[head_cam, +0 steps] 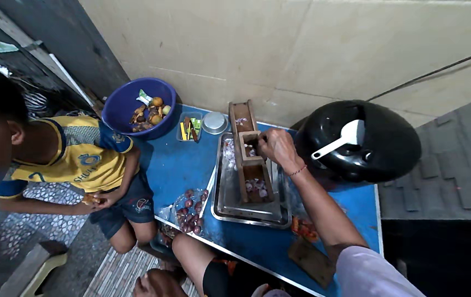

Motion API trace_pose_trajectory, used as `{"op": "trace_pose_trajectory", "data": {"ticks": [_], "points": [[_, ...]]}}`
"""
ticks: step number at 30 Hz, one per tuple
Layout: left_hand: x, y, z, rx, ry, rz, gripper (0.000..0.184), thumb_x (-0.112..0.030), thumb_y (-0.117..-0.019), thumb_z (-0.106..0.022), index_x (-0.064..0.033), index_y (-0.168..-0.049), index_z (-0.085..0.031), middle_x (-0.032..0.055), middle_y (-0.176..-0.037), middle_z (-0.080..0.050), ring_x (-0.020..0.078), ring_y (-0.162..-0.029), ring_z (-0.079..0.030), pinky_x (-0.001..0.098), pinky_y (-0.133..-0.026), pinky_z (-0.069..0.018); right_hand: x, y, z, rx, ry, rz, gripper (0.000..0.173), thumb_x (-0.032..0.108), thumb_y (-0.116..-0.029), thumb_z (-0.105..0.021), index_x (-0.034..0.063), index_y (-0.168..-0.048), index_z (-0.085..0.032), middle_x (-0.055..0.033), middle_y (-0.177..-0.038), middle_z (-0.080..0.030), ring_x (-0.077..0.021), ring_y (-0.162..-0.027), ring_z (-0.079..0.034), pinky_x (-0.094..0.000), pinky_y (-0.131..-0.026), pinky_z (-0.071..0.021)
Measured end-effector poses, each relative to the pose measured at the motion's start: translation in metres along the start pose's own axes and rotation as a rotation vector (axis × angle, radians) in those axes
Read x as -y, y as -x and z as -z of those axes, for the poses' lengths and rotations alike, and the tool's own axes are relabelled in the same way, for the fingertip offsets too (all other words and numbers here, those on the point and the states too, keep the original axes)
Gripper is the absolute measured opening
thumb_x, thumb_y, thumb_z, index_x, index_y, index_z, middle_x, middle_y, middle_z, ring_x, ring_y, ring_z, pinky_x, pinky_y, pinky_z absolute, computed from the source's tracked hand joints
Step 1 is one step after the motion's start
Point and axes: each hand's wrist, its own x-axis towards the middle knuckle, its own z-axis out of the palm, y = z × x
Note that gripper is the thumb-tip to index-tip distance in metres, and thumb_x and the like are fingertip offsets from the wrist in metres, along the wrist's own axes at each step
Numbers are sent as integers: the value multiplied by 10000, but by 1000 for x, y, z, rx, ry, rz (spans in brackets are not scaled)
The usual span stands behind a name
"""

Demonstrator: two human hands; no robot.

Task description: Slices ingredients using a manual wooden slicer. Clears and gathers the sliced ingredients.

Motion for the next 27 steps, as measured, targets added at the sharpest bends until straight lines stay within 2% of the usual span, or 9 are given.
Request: {"op": "trace_pose_trajectory", "data": {"ticks": [4, 7, 11, 14, 19, 23, 27], "points": [[-4, 1, 1, -9, 1, 15, 654, -558, -1072, -260, -127, -1456, -567, 204, -1408, -601, 403, -1283, -588, 644, -1027, -465, -3, -4, -5, -3, -19, 93, 154, 84, -959, -639, -16, -930, -753, -228, -933, -717, -426, -915, -704, -605, -791, -554], [-2, -1, -1, -2, 5, 1, 659, -549, -1077, -265, -102, -1463, -555, 231, -1423, -580, 429, -1299, -568, 657, -1033, -452, -2, -5, -7, 48, 3, 53, 119, 60, -944, -661, -22, -956, -747, -238, -954, -709, -438, -935, -697, -608, -809, -549], [-3, 1, 1, -1, 17, 0, 652, -548, -1075, -261, -113, -1444, -577, 223, -1404, -598, 423, -1305, -566, 653, -1030, -458, -2, -1, -8, 19, 65, 68, 109, 63, -923, -681, -27, -942, -741, -243, -957, -708, -442, -951, -696, -605, -797, -555], [-6, 4, 4, -6, 35, 3, 648, -542, -1078, -272, -105, -1455, -566, 227, -1421, -584, 431, -1311, -559, 663, -1034, -447, 1, 2, -5, 7, 61, 91, 131, 55, -928, -662, -38, -970, -744, -252, -990, -704, -451, -997, -683, -600, -825, -551], [-8, 5, 6, 4, 31, 3, 658, -549, -1078, -268, -99, -1462, -557, 234, -1421, -581, 434, -1316, -554, 669, -1040, -441, -3, -2, -9, -1, 33, 153, 113, 55, -933, -664, -16, -939, -752, -227, -946, -707, -427, -957, -695, -584, -809, -557], [-9, 5, 6, 15, 25, 11, 666, -558, -1074, -258, -110, -1477, -541, 225, -1442, -568, 429, -1325, -547, 676, -1035, -436, -4, -3, -7, 40, 61, 118, 103, 47, -920, -671, -27, -931, -743, -243, -963, -708, -441, -966, -694, -604, -811, -552], [-11, 7, 11, 36, 31, 24, 657, -553, -1078, -269, -112, -1491, -528, 228, -1450, -562, 432, -1331, -542, 677, -1046, -425, -1, 0, 2, 18, 33, 130, 118, 45, -938, -665, -25, -971, -754, -253, -1004, -712, -457, -1004, -684, -622, -846, -543]]}}
